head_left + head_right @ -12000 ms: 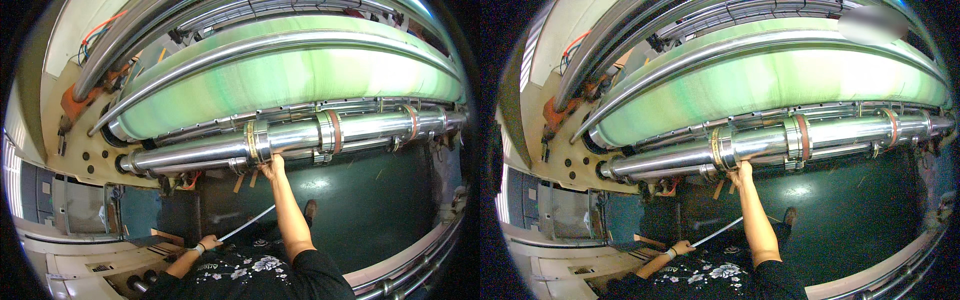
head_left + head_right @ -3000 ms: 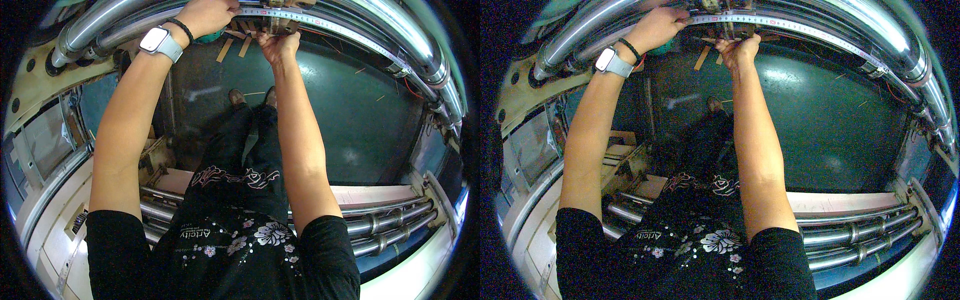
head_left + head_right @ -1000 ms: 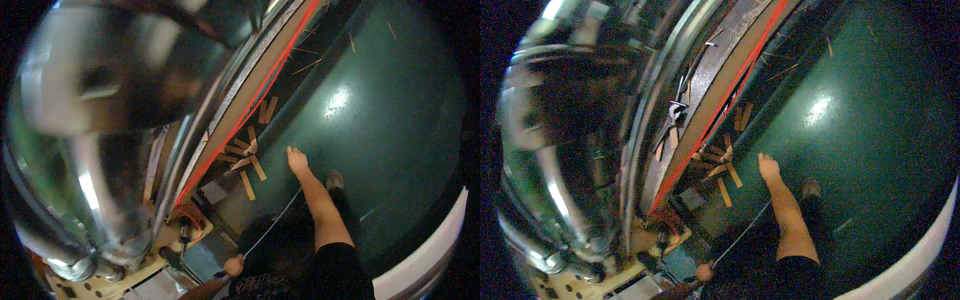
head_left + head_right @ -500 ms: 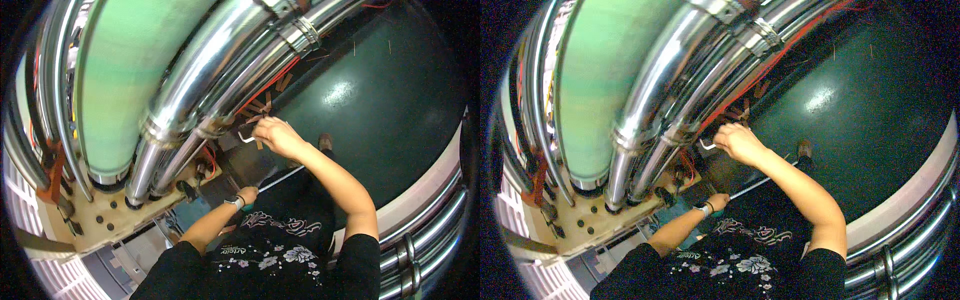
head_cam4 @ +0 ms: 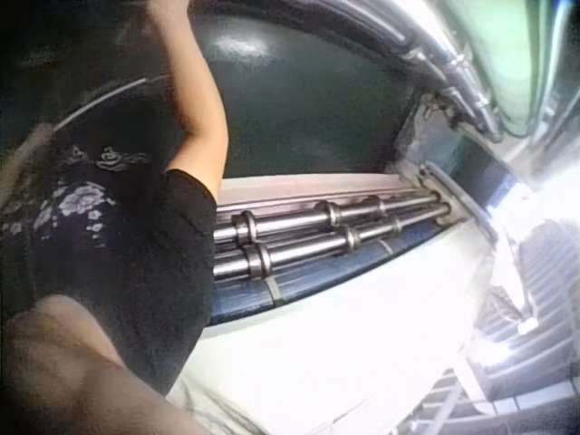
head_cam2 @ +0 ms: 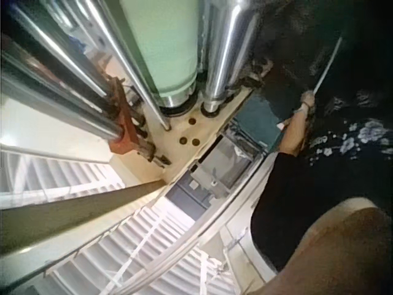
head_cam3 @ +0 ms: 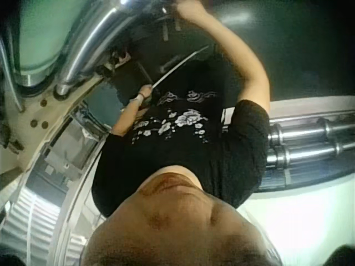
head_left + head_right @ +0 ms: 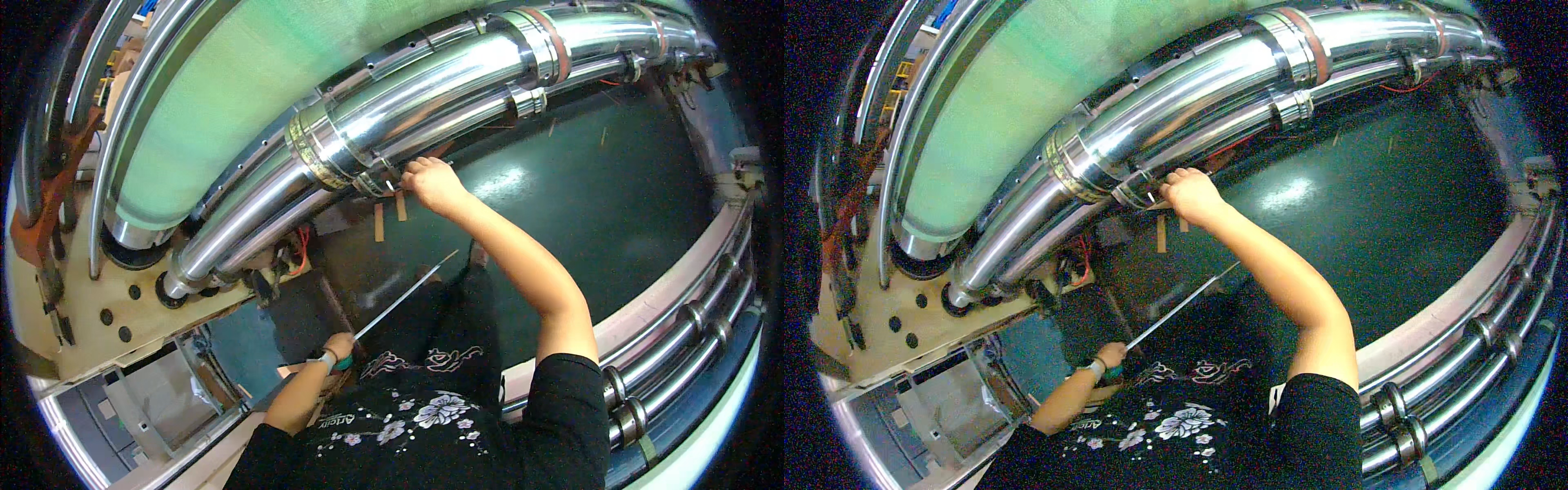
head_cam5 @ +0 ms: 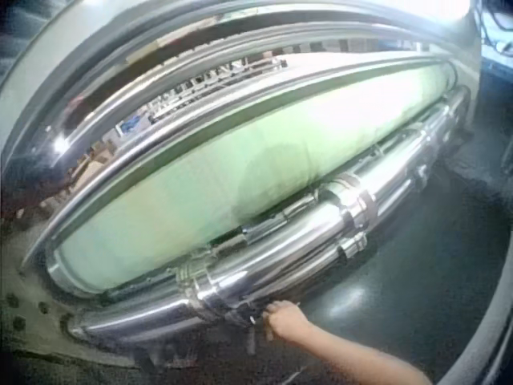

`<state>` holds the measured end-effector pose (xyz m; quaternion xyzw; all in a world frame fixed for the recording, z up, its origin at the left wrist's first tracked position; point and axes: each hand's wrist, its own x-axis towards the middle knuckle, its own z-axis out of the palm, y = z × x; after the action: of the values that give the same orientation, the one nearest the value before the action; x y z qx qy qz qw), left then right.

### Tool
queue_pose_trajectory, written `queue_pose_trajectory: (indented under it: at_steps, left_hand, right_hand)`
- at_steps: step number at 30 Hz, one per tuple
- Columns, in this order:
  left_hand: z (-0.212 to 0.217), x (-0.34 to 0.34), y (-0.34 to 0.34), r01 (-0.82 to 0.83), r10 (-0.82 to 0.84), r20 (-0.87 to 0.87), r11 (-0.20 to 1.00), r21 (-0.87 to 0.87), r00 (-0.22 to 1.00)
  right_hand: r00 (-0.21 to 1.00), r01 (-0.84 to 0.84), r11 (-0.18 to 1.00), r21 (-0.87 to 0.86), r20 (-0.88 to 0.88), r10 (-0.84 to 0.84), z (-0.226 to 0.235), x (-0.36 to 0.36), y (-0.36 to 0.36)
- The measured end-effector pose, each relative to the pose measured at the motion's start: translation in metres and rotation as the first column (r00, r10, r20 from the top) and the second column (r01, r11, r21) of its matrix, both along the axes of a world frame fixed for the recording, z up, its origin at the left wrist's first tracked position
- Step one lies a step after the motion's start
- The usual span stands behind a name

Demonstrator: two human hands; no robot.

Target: The person uses a tape measure to measure the length and circumference of several large metal pipes mounted on a machine. They repeatedly extend the tape, wrap it around the pipes, and read the measurements.

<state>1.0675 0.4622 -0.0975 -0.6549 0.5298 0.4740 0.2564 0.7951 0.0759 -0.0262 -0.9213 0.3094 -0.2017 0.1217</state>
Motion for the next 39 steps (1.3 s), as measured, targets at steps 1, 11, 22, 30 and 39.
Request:
queue_pose_trajectory:
  at_steps: [1,11,22,30,39]
  left_hand:
    - [0.009,-0.001,0.001,-0.023,0.022,0.013,0.997,0.079,1.0]
    - [-0.019,0.039,0.048,-0.269,0.271,-0.093,0.963,0.033,0.958]
    - [0.014,0.017,0.045,-0.419,0.419,-0.063,0.908,0.012,0.906]
    - [0.012,0.027,0.097,-0.488,0.476,-0.166,0.873,-0.032,0.863]
    - [-0.029,0.031,0.117,-0.405,0.409,-0.088,0.912,0.06,0.908]
  right_hand:
    - [1.0,-0.027,1.0,-0.014,-0.014,0.026,0.004,-0.001,-0.002]
    - [0.996,-0.064,0.983,-0.172,-0.067,0.053,0.002,0.0,-0.016]
    - [-0.031,-0.572,0.235,0.786,0.265,-0.964,-0.048,0.15,0.102]
    - [0.134,-0.313,0.348,0.884,0.404,-0.905,-0.051,0.118,0.109]
    - [0.86,0.205,0.816,0.54,0.299,-0.414,-0.036,0.017,0.072]
